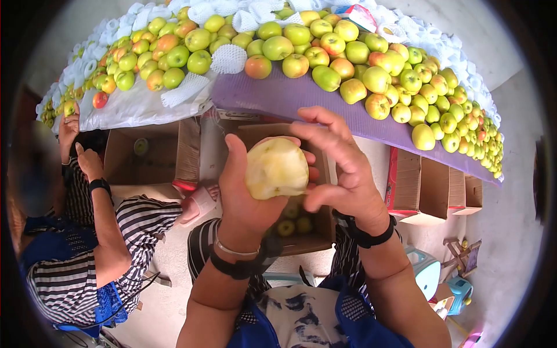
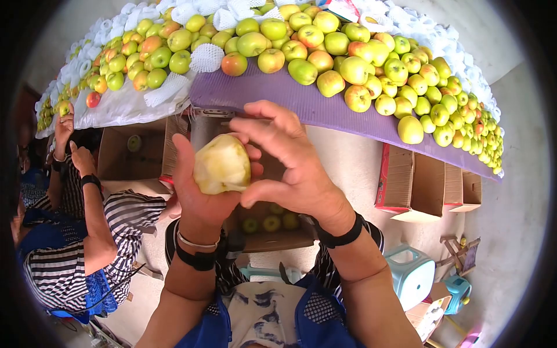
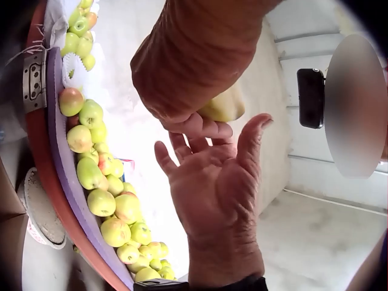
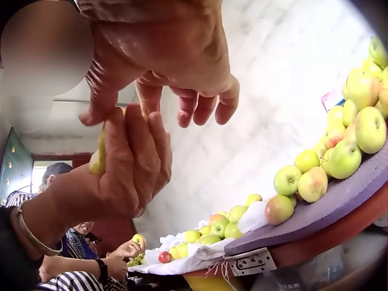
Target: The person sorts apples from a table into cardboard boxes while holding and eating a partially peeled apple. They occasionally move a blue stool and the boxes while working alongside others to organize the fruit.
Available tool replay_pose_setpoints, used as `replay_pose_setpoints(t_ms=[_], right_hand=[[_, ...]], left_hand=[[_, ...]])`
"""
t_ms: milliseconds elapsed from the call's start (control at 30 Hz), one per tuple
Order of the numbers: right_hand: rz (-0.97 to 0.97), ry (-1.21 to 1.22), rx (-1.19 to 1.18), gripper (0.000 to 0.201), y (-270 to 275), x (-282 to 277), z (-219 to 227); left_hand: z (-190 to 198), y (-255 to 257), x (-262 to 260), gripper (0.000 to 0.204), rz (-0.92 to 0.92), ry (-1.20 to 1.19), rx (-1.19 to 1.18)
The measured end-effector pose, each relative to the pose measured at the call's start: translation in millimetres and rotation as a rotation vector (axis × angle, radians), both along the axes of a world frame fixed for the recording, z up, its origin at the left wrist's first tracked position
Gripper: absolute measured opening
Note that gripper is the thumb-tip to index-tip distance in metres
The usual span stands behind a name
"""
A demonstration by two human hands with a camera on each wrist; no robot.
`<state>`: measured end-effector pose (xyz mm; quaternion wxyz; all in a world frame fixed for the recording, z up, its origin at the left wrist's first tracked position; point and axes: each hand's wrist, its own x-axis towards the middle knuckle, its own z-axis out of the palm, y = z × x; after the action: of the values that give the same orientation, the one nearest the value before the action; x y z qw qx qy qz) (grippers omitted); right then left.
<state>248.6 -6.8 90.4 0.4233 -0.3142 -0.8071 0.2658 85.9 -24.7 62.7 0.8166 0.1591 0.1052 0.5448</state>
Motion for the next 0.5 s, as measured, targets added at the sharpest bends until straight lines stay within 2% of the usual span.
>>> replay_pose_setpoints(t_ms=[100,200,233,300,400,500], right_hand=[[0.008,0.479,-0.255,0.050,-3.8,2.4,-12.2],[-0.032,0.528,-0.454,0.041,0.6,16.1,-45.0],[-0.128,0.484,-0.510,0.036,-1.9,19.4,-51.8],[-0.166,0.438,-0.553,0.033,-5.2,22.0,-66.3],[-0.219,0.383,-0.559,0.026,-9.4,23.7,-69.4],[-0.233,0.359,-0.580,0.024,-11.1,29.3,-73.8]], left_hand=[[1.9,-4.9,5.7,0.087,0.038,-0.036,0.033],[8.5,-12.8,11.3,0.087,0.248,0.135,0.220],[9.5,-15.1,14.3,0.088,0.327,0.264,0.288],[10.6,-17.5,19.3,0.088,0.475,0.520,0.418],[21.4,-24.1,22.6,0.086,0.366,0.571,0.374],[12.4,-22.5,25.0,0.081,-0.066,-0.192,-0.001]])
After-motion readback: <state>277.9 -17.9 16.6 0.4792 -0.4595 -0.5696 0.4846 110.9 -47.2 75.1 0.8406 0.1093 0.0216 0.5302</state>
